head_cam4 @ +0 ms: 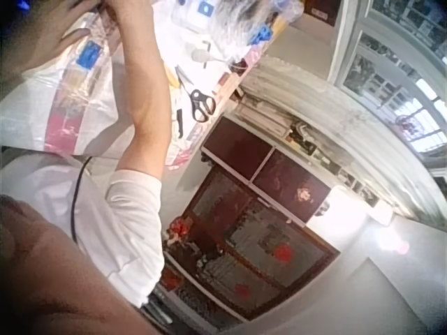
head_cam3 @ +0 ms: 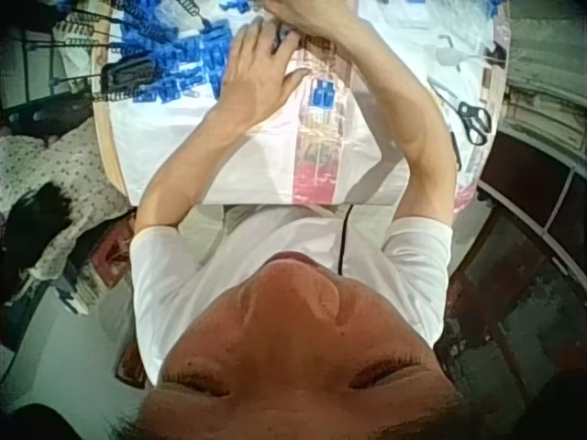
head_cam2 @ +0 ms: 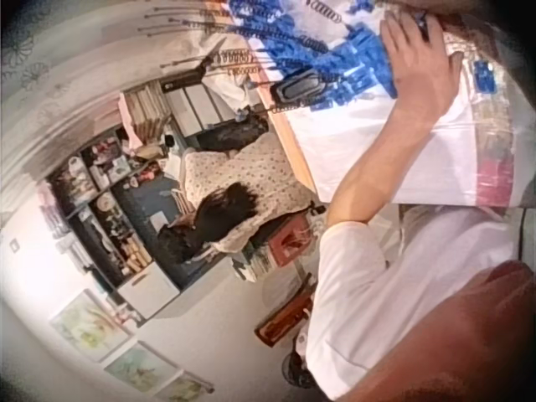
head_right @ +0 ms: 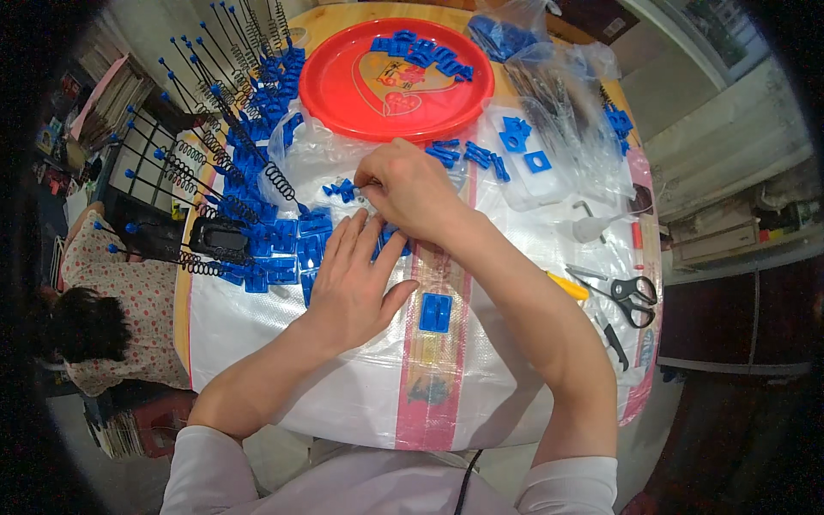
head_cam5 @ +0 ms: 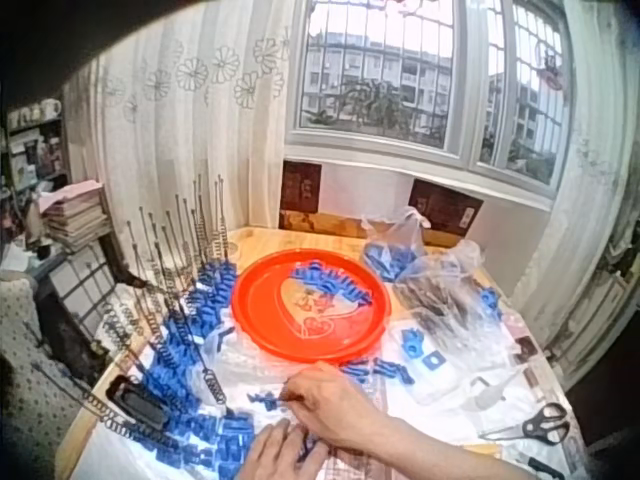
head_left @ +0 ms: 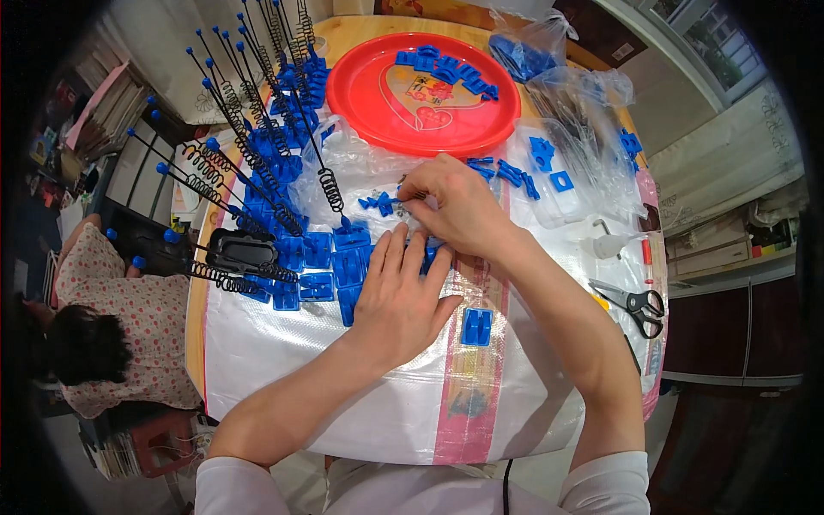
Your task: Assembling blue plastic lighting fixture components with internal springs and pins at a table.
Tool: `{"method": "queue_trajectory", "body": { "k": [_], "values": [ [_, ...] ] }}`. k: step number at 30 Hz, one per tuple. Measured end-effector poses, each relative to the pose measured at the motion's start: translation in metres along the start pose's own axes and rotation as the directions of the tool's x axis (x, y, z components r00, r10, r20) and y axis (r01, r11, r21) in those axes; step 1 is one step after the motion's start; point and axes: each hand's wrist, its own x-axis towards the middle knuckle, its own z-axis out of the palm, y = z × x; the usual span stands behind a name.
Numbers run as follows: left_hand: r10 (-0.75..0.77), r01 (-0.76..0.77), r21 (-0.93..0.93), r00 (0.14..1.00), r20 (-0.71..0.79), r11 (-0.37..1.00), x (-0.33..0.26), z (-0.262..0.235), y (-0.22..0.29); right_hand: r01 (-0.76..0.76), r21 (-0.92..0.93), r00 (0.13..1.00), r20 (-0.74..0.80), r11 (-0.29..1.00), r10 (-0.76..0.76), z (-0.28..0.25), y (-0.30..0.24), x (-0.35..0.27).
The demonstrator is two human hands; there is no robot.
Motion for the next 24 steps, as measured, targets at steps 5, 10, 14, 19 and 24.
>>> {"method": "queue_trajectory", "body": {
  "k": [5, 10, 14, 19, 24],
  "values": [
    [0.006, -0.006, -0.007, 1.000, -0.008, 1.000, 0.000, 0.000, -0.001, 0.008, 0.000, 0.998, 0.056, 1.000, -0.008, 0.003, 0.004, -0.005],
    [0.002, -0.002, -0.001, 1.000, -0.006, 1.000, 0.000, 0.001, -0.001, -0.059, 0.006, 0.997, 0.043, 0.998, 0.058, 0.006, 0.008, -0.005],
    [-0.001, 0.001, -0.005, 1.000, -0.002, 1.000, 0.000, 0.001, -0.001, -0.079, -0.021, 0.996, 0.047, 0.997, 0.079, 0.007, 0.008, -0.001],
    [-0.009, 0.009, -0.007, 1.000, 0.009, 1.000, 0.000, -0.001, -0.001, -0.067, 0.012, 0.998, -0.006, 0.998, 0.067, 0.006, 0.003, 0.002],
    [-0.015, 0.015, -0.012, 1.000, 0.018, 1.000, 0.000, -0.001, 0.000, 0.017, 0.052, 0.999, 0.028, 0.998, -0.018, 0.014, -0.004, 0.007]
  ]
}}
